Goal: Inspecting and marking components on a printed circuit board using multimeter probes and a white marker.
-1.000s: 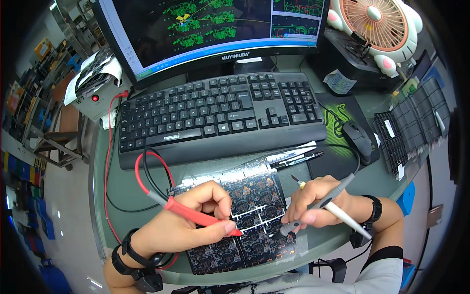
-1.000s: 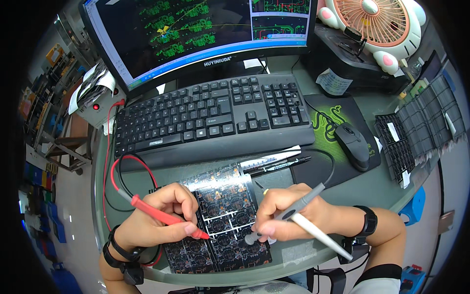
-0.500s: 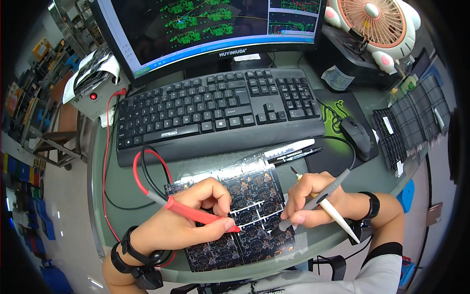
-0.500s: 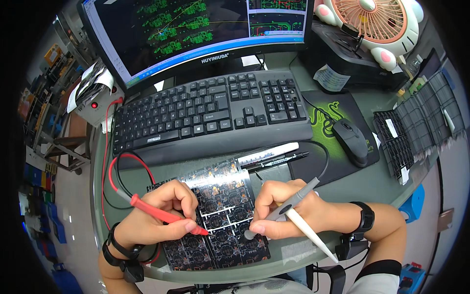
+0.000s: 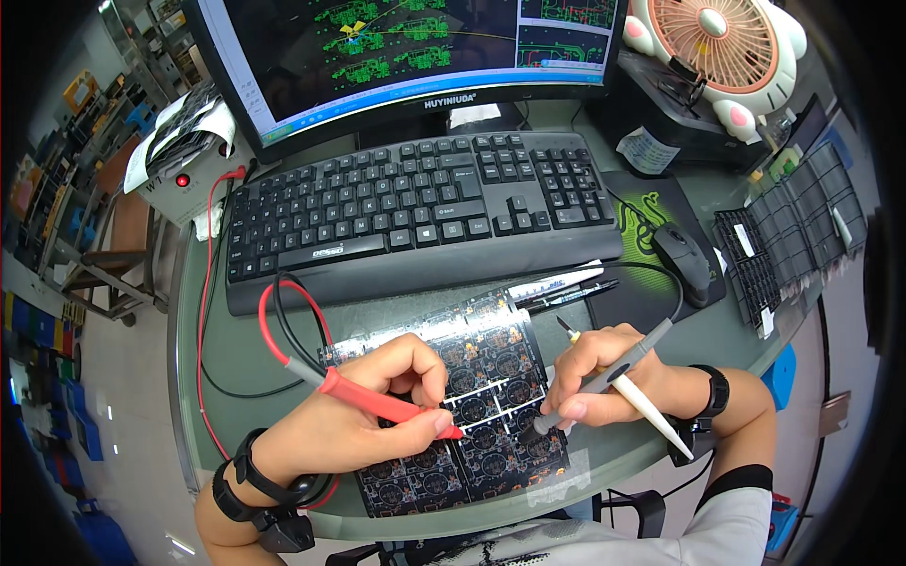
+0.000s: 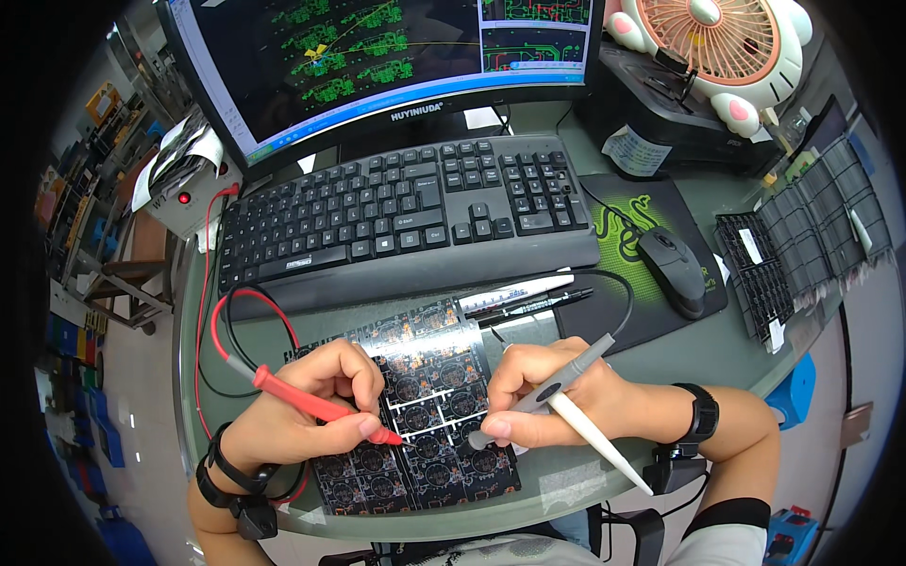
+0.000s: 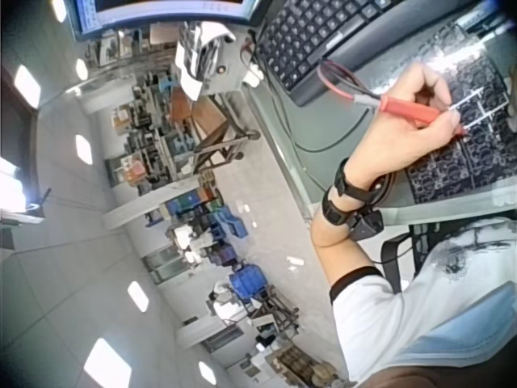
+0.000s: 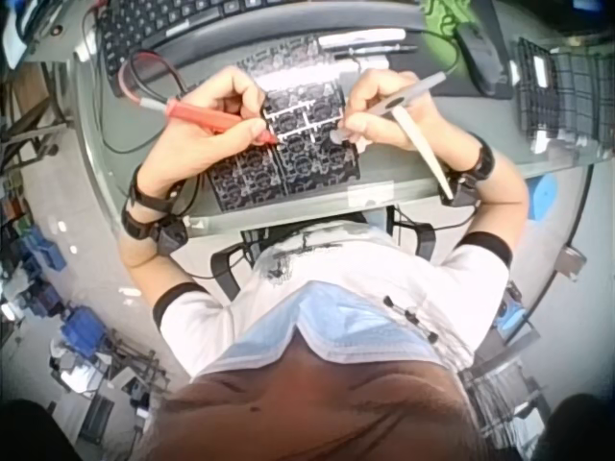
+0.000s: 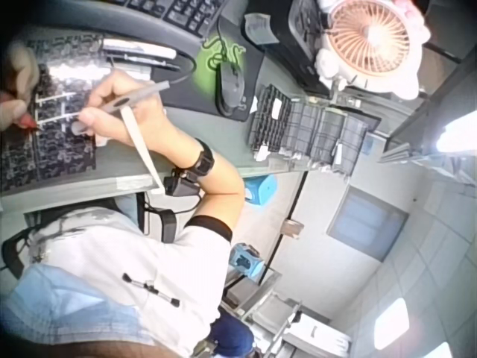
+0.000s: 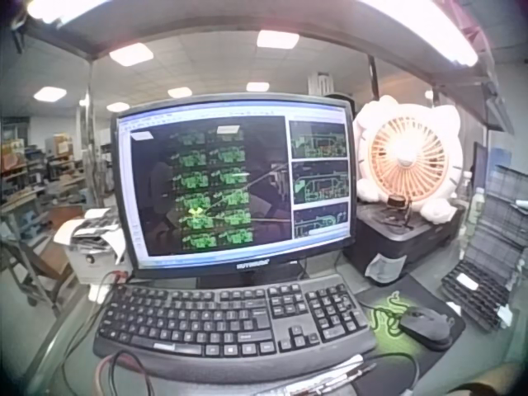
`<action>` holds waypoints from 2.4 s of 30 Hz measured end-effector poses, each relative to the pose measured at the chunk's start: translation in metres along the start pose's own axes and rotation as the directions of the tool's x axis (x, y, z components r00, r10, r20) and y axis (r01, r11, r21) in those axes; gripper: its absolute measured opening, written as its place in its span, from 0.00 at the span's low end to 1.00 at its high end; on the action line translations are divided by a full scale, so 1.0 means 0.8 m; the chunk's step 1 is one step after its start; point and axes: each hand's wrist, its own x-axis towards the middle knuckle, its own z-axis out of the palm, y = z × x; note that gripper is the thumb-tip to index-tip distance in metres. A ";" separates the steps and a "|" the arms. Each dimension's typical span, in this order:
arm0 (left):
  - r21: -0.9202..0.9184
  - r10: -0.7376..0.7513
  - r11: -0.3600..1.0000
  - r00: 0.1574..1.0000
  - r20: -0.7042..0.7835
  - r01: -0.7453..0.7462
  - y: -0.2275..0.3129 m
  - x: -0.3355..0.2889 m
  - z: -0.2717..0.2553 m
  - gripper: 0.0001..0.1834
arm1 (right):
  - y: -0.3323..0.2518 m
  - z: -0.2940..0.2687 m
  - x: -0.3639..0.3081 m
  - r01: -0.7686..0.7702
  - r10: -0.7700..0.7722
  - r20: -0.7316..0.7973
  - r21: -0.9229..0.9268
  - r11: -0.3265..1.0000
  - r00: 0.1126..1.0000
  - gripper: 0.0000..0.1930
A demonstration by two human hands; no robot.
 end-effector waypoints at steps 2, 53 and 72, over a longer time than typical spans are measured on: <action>0.014 0.014 1.000 1.000 -0.001 -0.014 0.001 0.000 0.001 0.11 | -0.003 0.001 0.000 -0.003 0.003 -0.008 0.001 1.000 1.000 0.10; 0.079 0.065 0.994 0.994 0.093 -0.072 0.001 0.001 -0.004 0.10 | -0.005 0.012 -0.002 0.067 -0.070 -0.023 -0.133 0.989 0.997 0.09; 0.043 0.042 0.998 0.996 0.079 -0.045 0.006 -0.003 -0.004 0.09 | -0.003 0.011 -0.001 0.100 -0.100 0.011 -0.205 0.974 0.995 0.10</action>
